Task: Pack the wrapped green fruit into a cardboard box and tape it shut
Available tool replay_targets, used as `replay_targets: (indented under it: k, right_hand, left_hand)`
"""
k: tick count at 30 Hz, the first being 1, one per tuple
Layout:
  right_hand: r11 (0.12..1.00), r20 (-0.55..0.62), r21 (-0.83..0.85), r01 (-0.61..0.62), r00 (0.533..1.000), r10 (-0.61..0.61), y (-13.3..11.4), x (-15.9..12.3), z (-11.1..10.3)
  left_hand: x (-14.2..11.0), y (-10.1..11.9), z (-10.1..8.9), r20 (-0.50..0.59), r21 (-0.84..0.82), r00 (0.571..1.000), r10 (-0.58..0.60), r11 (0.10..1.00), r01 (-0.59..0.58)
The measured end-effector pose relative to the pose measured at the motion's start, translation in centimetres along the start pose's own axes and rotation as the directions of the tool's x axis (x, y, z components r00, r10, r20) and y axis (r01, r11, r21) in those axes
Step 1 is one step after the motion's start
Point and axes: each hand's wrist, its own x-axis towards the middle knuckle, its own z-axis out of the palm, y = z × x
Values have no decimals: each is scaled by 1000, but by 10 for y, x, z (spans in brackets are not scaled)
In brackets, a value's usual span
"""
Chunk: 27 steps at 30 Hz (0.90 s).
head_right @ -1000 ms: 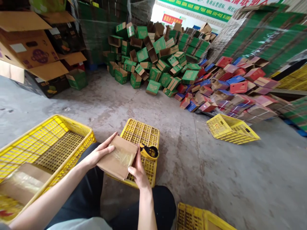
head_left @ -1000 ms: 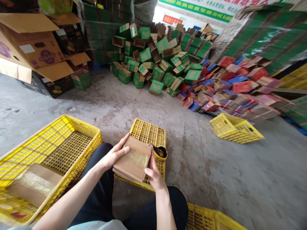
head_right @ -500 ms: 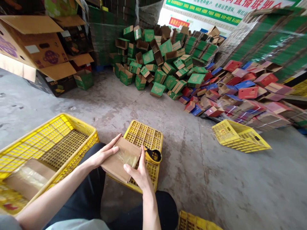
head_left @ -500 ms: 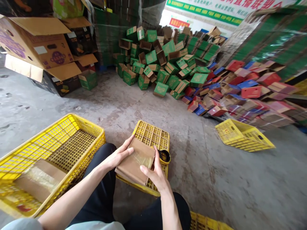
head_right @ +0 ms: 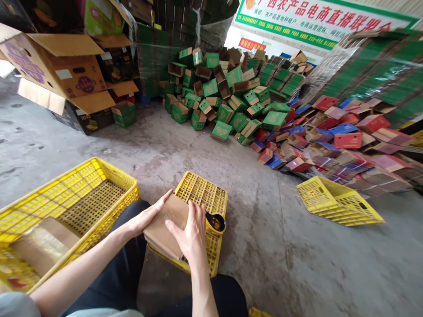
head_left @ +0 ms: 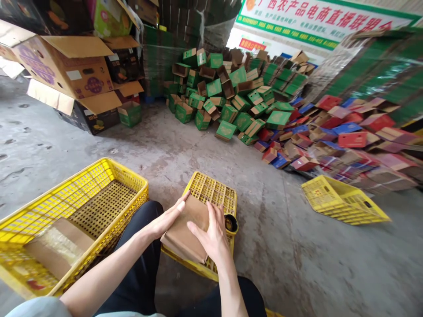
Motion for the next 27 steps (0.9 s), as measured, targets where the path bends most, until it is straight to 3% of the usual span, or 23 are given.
replay_targets:
  k: [3,7,10,12,15,17,20,27]
  right_hand:
    - [999,-10,-32,38,999,-38,-5,5,1]
    - [995,-47,-93,35,998,-40,-8,5,7]
    - [991,-102,-132,29,994,-43,-8,7,8]
    - [992,-45,-119,39,998,-45,-6,9,2]
    - [995,168,-87,52,985,-36,-1,11,-16]
    - [992,241,-115,45,970,-16,1,11,-25]
    - [977,214,-209,37,977,9,-4,14,-28]
    - [921,204,-389,17,977,69,-31,38,-10]
  left_hand:
    - [1,-3,-2,34,-71,999,-1,997,4]
    - [0,-4,-4,66,0,995,74,997,-74]
    - [-1,1,-5,135,62,989,65,995,-74]
    - [-2,4,-6,177,69,984,18,997,-31]
    - [-4,6,-7,230,-24,972,-44,998,51]
    - [-3,6,-8,245,-73,968,-52,995,72]
    - [0,4,-8,234,-77,971,-50,995,70]
    - [2,4,-7,206,-72,977,-64,994,80]
